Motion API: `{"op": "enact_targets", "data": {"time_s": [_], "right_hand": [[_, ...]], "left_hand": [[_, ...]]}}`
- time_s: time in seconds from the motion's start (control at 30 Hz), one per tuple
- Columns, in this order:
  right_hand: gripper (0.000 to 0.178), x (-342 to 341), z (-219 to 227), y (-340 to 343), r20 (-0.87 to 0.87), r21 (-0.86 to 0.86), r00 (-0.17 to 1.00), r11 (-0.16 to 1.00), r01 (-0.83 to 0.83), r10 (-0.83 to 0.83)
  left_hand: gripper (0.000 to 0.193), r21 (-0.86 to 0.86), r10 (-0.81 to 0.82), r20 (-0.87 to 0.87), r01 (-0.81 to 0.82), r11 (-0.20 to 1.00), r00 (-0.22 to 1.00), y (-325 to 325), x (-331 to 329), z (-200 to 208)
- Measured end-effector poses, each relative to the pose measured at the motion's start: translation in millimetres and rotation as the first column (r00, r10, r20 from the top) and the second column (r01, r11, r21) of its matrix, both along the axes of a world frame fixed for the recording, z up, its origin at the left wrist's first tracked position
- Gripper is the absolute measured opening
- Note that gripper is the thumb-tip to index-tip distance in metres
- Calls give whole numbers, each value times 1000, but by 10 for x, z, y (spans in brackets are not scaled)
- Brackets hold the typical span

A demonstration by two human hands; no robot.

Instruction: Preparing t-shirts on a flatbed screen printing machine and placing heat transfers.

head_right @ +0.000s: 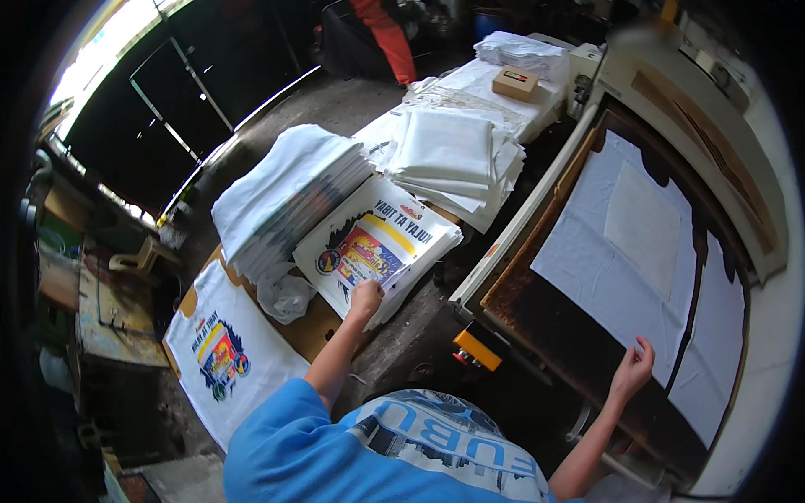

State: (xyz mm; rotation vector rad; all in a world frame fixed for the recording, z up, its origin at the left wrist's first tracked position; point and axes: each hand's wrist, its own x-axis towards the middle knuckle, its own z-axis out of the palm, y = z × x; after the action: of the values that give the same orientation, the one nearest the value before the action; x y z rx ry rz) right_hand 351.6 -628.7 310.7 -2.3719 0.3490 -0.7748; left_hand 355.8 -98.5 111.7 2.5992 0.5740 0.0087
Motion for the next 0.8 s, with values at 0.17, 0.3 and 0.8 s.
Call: {"op": "enact_targets", "data": {"time_s": [0.17, 0.3, 0.8], "right_hand": [[14, -386, 218, 661, 2, -3, 996, 996, -90, 90], [11, -597, 167, 802, 10, 221, 989, 964, -144, 146], [89, -1178, 393, 616, 462, 882, 678, -378, -281, 572]], "left_hand": [[15, 53, -6, 116, -1, 999, 993, 315, 194, 454], [14, -127, 59, 621, 26, 992, 782, -54, 389, 1609], [12, -576, -116, 799, 806, 133, 590, -2746, -443, 3342]]}}
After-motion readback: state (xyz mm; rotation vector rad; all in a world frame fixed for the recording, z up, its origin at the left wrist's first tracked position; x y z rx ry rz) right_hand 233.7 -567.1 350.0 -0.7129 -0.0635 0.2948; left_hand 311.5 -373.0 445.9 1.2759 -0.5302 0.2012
